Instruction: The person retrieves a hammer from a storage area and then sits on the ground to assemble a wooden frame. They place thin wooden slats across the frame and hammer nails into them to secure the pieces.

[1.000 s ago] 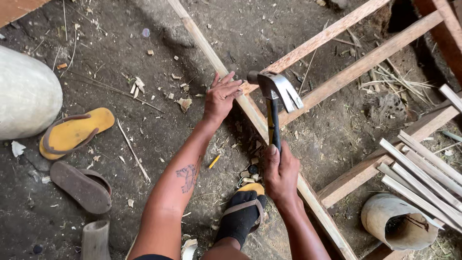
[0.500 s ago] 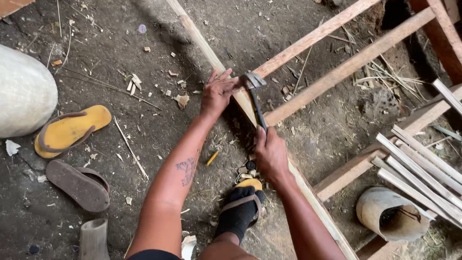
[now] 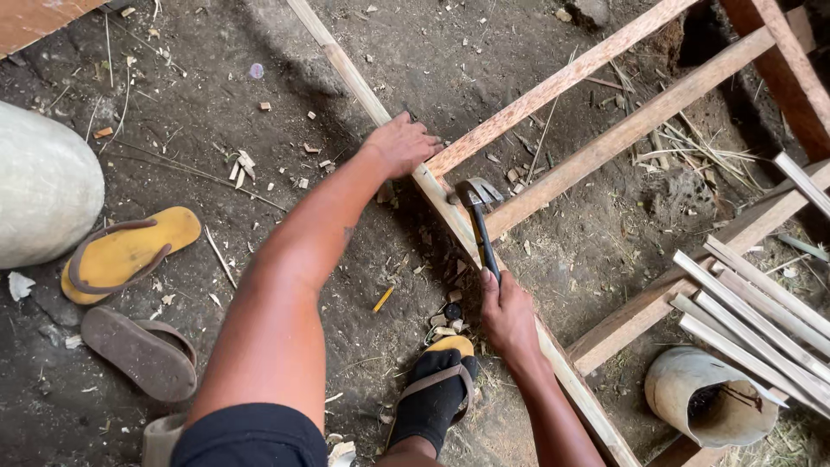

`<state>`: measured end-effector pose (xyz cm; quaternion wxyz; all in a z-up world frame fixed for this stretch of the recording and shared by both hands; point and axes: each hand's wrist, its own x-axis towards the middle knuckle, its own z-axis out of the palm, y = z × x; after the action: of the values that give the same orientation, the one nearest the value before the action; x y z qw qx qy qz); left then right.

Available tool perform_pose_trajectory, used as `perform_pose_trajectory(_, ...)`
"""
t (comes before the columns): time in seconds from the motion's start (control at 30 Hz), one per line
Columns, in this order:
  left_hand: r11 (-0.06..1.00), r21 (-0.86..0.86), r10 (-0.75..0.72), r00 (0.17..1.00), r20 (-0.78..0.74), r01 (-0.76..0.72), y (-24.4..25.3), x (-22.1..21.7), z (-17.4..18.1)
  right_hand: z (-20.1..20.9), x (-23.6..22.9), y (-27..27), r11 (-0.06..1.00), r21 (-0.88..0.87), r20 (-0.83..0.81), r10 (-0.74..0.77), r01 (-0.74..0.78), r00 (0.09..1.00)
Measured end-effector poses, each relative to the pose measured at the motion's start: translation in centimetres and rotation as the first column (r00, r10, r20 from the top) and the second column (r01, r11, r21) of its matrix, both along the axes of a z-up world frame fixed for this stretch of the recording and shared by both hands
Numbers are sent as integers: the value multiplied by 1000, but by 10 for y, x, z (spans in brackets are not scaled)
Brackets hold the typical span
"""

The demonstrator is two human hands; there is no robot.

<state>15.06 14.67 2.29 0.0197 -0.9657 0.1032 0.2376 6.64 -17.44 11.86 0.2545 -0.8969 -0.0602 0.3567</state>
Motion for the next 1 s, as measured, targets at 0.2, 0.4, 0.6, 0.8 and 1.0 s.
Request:
perform_pose_trajectory(0.2,930,66,-363,932,-10,363,23,16,16,29,7,7,976,-130,52,184,-176,981)
perform_pose_trajectory(0.4,896,52,-443,889,112,440,33,27,20,67,18,22,692,-264,398,712,-671,578)
perform_pose_trajectory(0.6,887,-31,-447,875,189,460,39,24,8,71,20,47,513,-473,-32,802,-716,596)
perform_pose_trajectory(0.8,914,-2,-406,912,51,407,27,29,16,86,20,59,557,-377,197,829,-740,524)
perform_pose_trajectory(1.0,909,18,-416,909,40,416,30,27,23,60,15,43,842,-165,152,537,-514,830)
